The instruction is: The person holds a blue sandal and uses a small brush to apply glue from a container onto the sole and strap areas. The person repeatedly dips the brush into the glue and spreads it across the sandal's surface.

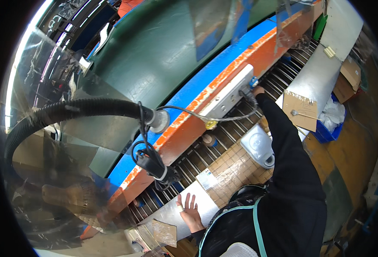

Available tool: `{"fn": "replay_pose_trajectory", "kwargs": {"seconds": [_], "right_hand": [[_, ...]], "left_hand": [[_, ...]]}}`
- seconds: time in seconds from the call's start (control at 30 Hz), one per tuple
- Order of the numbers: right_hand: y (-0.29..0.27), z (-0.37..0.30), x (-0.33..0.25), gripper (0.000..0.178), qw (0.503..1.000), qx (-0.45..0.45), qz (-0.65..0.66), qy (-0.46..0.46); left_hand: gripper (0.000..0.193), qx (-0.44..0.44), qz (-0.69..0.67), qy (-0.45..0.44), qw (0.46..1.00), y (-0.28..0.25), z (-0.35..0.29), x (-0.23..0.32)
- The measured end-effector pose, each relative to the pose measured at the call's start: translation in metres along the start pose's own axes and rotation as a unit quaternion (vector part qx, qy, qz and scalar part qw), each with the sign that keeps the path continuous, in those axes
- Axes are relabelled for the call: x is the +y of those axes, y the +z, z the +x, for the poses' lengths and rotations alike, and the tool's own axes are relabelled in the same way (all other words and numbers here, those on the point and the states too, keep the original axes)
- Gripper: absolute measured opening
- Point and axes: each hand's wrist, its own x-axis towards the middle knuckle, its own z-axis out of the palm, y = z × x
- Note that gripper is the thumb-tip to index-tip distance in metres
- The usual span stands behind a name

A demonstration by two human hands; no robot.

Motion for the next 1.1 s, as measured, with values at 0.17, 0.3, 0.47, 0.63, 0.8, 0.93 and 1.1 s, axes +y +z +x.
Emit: {"fn": "replay_pose_trajectory", "kwargs": {"seconds": [0.17,0.3,0.47,0.63,0.8,0.93,1.1], "right_hand": [[-0.058,-0.04,-0.019,0.098,0.994,0.056,-0.048,-0.082],[-0.116,-0.101,-0.012,0.092,0.974,0.084,0.204,-0.055],[-0.152,-0.233,0.008,0.07,0.886,0.037,0.448,-0.113],[-0.162,-0.354,0.016,0.064,0.815,-0.031,0.524,-0.245],[-0.141,-0.396,0.048,0.053,0.816,0.004,0.482,-0.319],[-0.104,-0.397,0.095,0.023,0.899,-0.002,0.388,-0.201],[-0.052,-0.408,0.12,0.018,0.955,0.086,0.186,-0.213]], "left_hand": [[0.065,-0.078,0.051,0.031,0.995,0.029,-0.008,0.01],[0.069,-0.168,0.081,0.05,0.981,0.069,-0.014,0.015],[0.077,-0.341,0.051,-0.038,0.938,0.138,-0.032,0.003],[0.091,-0.5,-0.101,-0.199,0.837,0.184,-0.067,-0.036],[0.083,-0.448,-0.201,-0.237,0.838,0.161,-0.085,-0.094],[0.093,-0.359,-0.162,-0.135,0.909,0.131,-0.097,-0.104],[0.124,-0.213,-0.062,0.363,0.905,0.125,-0.132,-0.037]]}}
